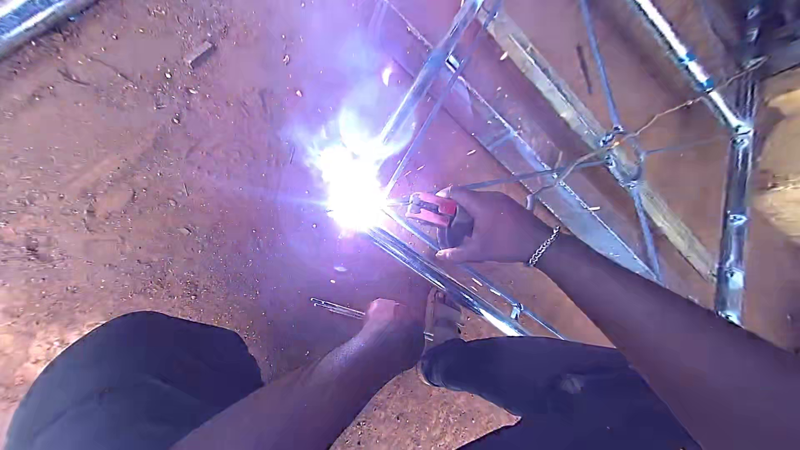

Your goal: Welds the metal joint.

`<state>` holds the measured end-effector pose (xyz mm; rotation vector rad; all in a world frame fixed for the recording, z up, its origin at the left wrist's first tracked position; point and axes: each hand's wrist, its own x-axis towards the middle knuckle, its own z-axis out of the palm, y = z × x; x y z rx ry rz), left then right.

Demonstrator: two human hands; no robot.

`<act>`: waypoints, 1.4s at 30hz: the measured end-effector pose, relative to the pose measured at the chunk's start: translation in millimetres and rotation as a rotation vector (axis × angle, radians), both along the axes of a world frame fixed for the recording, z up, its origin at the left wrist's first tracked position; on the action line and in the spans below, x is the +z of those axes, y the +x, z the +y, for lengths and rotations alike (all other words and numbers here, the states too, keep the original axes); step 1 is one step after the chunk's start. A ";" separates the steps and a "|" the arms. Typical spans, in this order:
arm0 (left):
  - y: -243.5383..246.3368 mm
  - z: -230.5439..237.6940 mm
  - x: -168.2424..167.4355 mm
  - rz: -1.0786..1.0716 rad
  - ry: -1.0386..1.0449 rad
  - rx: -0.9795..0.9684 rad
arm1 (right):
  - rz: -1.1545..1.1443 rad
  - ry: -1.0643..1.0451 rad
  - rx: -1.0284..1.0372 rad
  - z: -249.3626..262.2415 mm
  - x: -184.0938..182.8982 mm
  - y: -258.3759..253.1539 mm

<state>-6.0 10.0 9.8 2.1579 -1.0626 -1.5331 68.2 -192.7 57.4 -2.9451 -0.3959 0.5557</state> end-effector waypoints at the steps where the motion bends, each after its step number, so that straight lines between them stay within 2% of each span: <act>1: -0.2 -0.1 -1.4 -0.004 0.000 -0.005 | 0.007 0.003 0.000 -0.2 0.2 0.4; 9: 1.4 -1.3 -3.1 -0.007 0.008 -0.019 | 0.031 -0.027 -0.024 2.5 0.5 2.4; 10: -2.9 -2.4 -7.4 -0.032 -0.004 0.009 | 0.031 -0.026 -0.025 2.3 0.2 2.3; 13: -35.4 -8.9 -49.3 -0.269 -0.208 0.215 | 0.054 -0.049 -0.037 3.0 -0.4 3.8; 16: -4.4 -3.0 -11.0 -0.041 -0.002 0.035 | 0.020 -0.015 -0.039 1.7 -0.7 2.6; 17: 1.1 -1.5 -6.8 -0.001 0.005 0.004 | -0.017 0.023 -0.038 -0.7 0.5 1.5; 20: 6.2 -2.5 -5.5 -0.016 0.013 -0.069 | -0.143 0.150 -0.119 -4.6 19.4 2.9; 25: 9.6 -15.2 -12.3 -0.044 0.047 -0.133 | -0.264 0.191 -0.280 -23.7 55.0 1.0; 28: 8.2 -18.9 -22.5 -0.055 0.075 -0.177 | -0.204 0.185 -0.225 -43.7 38.1 -9.9; 31: 4.3 -18.3 -34.8 -0.037 0.112 -0.164 | -0.143 0.226 -0.132 -60.6 3.8 -16.8; 35: -3.1 -9.8 -58.7 0.027 0.240 -0.174 | -0.254 0.407 -0.081 -70.6 -48.0 -27.1; 39: -2.5 -4.0 -78.1 0.043 0.357 -0.237 | -0.299 0.403 -0.048 -71.0 -66.3 -31.3; 42: 4.8 -17.7 -75.6 0.030 0.333 -0.240 | -0.343 0.376 -0.042 -76.1 -69.4 -33.2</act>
